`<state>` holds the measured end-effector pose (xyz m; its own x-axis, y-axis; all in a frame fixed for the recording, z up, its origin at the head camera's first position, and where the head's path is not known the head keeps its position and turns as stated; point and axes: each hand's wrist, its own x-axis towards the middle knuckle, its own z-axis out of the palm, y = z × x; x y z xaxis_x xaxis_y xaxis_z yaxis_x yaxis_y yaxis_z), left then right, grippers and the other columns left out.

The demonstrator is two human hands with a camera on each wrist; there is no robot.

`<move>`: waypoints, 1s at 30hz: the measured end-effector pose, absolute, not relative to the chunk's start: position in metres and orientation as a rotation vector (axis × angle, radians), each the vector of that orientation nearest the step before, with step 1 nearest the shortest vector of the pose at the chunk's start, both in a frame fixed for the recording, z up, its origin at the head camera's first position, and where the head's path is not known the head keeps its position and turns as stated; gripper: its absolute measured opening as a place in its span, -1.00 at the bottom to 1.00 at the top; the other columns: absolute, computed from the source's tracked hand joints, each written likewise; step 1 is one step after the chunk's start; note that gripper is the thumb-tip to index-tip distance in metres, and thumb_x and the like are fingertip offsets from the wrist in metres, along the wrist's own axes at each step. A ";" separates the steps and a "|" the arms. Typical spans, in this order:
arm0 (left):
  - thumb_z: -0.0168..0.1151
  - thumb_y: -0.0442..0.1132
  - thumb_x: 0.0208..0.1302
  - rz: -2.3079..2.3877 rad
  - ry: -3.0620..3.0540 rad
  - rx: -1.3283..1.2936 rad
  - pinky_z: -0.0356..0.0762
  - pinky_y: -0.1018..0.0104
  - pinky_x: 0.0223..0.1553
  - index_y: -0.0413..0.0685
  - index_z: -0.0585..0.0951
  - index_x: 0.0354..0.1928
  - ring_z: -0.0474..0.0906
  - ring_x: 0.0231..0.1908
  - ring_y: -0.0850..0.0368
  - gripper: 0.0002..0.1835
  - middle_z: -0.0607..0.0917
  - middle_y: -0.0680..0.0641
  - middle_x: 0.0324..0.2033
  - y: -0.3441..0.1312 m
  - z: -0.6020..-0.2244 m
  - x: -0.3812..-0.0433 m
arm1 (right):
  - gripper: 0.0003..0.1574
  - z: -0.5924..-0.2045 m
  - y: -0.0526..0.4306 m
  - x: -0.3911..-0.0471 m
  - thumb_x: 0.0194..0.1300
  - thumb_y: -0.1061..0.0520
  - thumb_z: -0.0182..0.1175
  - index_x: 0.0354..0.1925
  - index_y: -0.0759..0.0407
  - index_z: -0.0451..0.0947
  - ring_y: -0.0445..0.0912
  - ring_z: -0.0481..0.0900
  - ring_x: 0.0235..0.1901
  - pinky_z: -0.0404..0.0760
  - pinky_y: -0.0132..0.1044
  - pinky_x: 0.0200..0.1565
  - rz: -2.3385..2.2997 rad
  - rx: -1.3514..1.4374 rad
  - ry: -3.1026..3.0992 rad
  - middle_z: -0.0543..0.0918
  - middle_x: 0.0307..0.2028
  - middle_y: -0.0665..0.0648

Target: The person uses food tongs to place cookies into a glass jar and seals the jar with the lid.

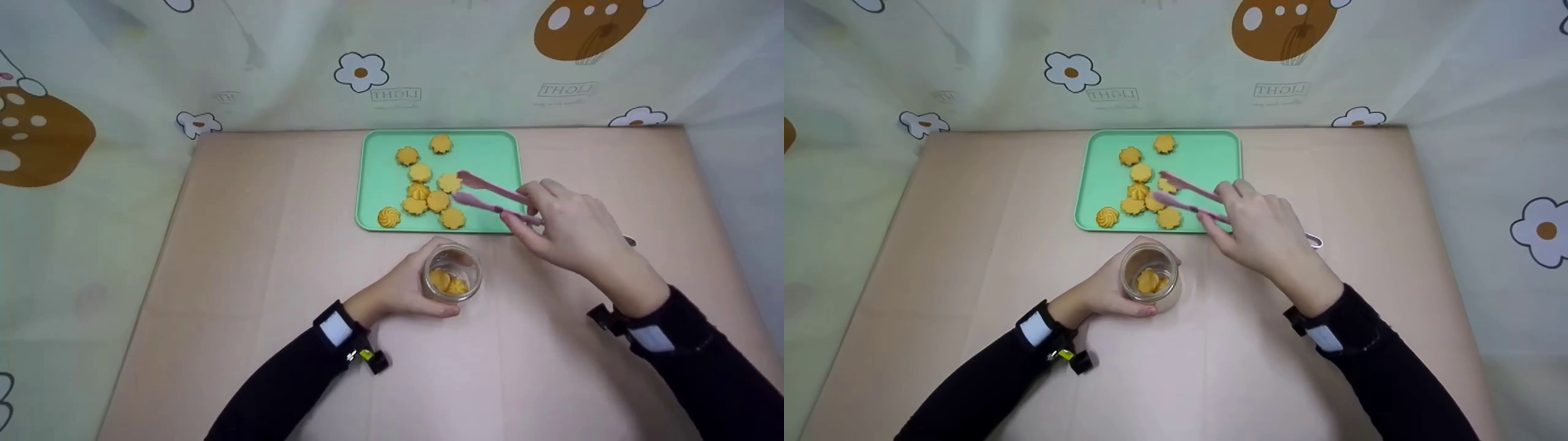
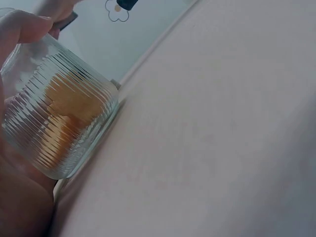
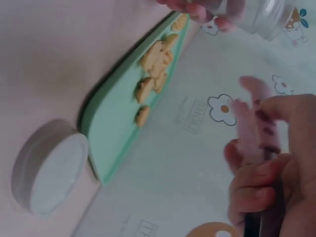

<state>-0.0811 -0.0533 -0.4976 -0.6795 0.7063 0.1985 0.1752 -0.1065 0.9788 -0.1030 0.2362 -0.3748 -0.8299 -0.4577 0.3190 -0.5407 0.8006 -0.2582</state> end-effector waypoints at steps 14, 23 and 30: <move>0.74 -0.26 0.05 1.825 1.808 1.006 0.44 0.05 0.51 0.01 0.40 0.46 0.54 0.38 -0.07 -0.05 0.65 -0.04 0.30 -0.053 -0.497 -0.082 | -0.30 -0.416 0.223 -0.166 0.56 -0.31 0.22 0.06 0.34 0.60 0.13 0.51 -0.34 0.41 -0.06 -0.35 0.617 0.392 -3.141 0.52 -0.36 0.21; 0.74 -0.28 0.05 1.813 1.830 1.018 0.43 0.09 0.51 0.03 0.40 0.46 0.54 0.37 0.03 -0.05 0.66 -0.01 0.29 -0.052 -0.497 -0.081 | -0.27 -0.424 0.217 -0.177 0.54 -0.31 0.23 0.09 0.37 0.60 0.15 0.55 -0.29 0.46 0.02 -0.31 0.659 0.400 -3.153 0.59 -0.30 0.24; 0.75 -0.27 0.04 1.811 1.845 1.024 0.43 0.08 0.51 0.04 0.40 0.46 0.55 0.37 0.05 -0.05 0.66 0.04 0.28 -0.053 -0.497 -0.082 | -0.23 -0.424 0.215 -0.179 0.55 -0.33 0.22 0.14 0.38 0.59 0.16 0.56 -0.28 0.47 0.02 -0.31 0.691 0.412 -3.193 0.63 -0.25 0.28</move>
